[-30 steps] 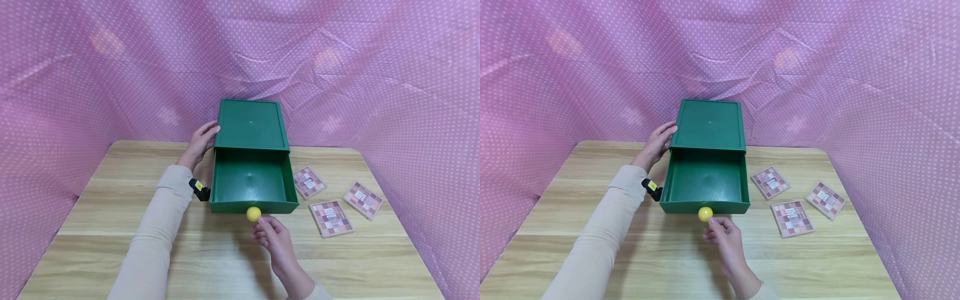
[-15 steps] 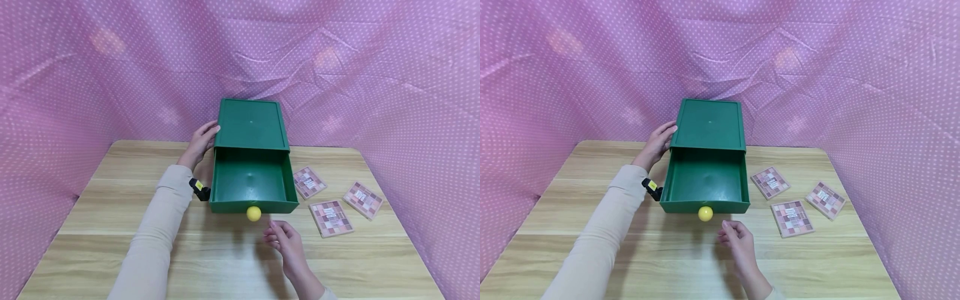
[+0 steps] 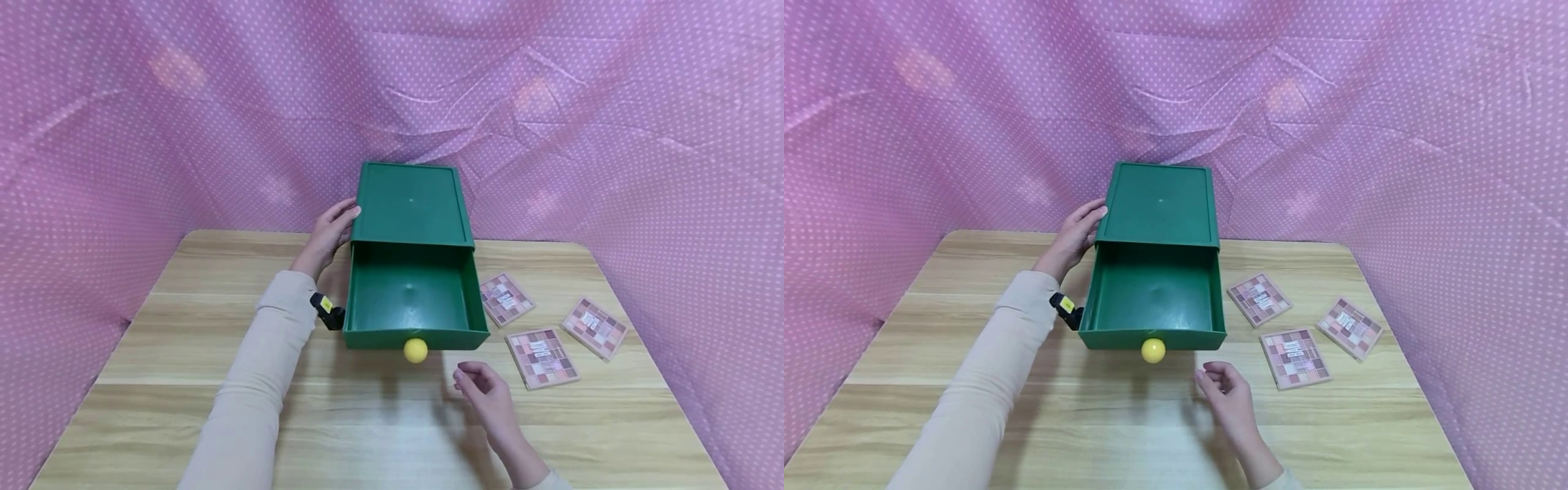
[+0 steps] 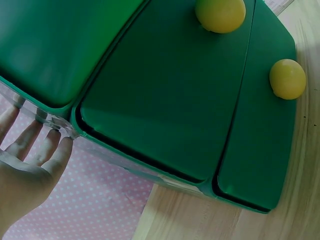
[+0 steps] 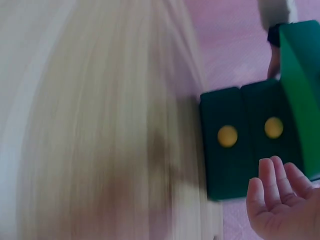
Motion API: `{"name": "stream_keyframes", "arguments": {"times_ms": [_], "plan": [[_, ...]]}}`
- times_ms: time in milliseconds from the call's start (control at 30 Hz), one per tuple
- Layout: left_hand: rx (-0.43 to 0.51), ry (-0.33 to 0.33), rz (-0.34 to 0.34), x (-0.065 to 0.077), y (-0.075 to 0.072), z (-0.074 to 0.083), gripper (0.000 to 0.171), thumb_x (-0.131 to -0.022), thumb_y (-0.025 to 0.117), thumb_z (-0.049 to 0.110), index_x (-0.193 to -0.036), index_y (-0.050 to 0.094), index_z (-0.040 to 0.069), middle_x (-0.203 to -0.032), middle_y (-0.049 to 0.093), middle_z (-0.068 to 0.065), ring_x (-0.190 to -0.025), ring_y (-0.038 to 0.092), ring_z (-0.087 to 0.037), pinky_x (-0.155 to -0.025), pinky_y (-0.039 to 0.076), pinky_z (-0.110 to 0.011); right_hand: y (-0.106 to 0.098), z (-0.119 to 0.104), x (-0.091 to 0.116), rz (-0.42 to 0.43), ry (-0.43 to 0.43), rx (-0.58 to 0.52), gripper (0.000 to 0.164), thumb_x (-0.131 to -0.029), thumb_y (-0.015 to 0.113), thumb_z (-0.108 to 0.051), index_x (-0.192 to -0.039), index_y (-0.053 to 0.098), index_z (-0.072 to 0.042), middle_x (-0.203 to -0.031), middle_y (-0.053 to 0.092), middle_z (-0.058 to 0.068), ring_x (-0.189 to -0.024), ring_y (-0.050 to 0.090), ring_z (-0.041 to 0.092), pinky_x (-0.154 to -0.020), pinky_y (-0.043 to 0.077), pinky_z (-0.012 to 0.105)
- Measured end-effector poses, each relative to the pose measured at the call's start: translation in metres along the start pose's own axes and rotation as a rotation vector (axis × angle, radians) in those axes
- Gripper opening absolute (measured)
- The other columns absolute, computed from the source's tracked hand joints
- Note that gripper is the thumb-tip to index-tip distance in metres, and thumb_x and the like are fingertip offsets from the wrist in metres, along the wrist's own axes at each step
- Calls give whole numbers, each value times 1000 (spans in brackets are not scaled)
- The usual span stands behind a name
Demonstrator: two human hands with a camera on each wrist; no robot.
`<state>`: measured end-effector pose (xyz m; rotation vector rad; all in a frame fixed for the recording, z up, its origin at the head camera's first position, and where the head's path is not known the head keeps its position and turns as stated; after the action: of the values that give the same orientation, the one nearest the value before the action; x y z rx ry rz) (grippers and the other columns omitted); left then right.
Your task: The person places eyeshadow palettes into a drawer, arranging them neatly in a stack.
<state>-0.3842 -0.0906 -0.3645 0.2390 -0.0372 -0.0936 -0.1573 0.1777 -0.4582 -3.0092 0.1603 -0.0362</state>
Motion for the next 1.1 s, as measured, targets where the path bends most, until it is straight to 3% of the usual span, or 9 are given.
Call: {"name": "stream_keyframes", "arguments": {"times_ms": [167,333,633,833,1100], "plan": [[-16,4,-7,0,0,0,47,-84,58,24,-126,44,9,-118,47,-12,-97,53,-20,-77,46,-27,-16,-2,-5,45,-16,163,30,-78,64,-12,-101,54,4,-88,58,12,-76,55,15,-69,46,24],[-16,1,-7,-2,-1,1,47,-83,58,25,-126,44,9,-117,47,-12,-96,53,-20,-76,46,-27,-34,5,-11,87,-29,285,38,-76,67,-14,-107,52,3,-96,56,17,-83,53,19,-74,44,29],[-14,-6,1,-5,-2,1,47,-83,58,25,-126,45,9,-117,47,-12,-96,53,-20,-76,46,-27,-60,19,-18,120,-34,420,59,-74,69,-21,-117,41,8,-110,47,26,-101,44,35,-86,36,47],[-8,-2,-1,-8,-3,1,46,-83,58,24,-125,45,9,-116,47,-12,-95,53,-20,-75,46,-26,-76,27,-22,149,-32,521,74,-72,71,-26,-124,32,9,-120,37,29,-108,37,41,-90,29,51],[-10,-4,-13,-10,-3,1,48,-83,59,25,-126,45,10,-116,47,-11,-96,53,-20,-76,46,-27,-98,35,-27,241,-30,623,90,-66,75,-27,-128,22,12,-120,30,34,-110,30,45,-92,24,53]]}}
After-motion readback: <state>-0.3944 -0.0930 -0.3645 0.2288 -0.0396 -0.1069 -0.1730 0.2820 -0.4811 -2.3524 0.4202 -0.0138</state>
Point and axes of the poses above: each hand's wrist, its own x-axis away from the middle knuckle, its own y-axis out of the palm, z = x × y, the point moved 9 cm from there along -x, towards the middle knuckle
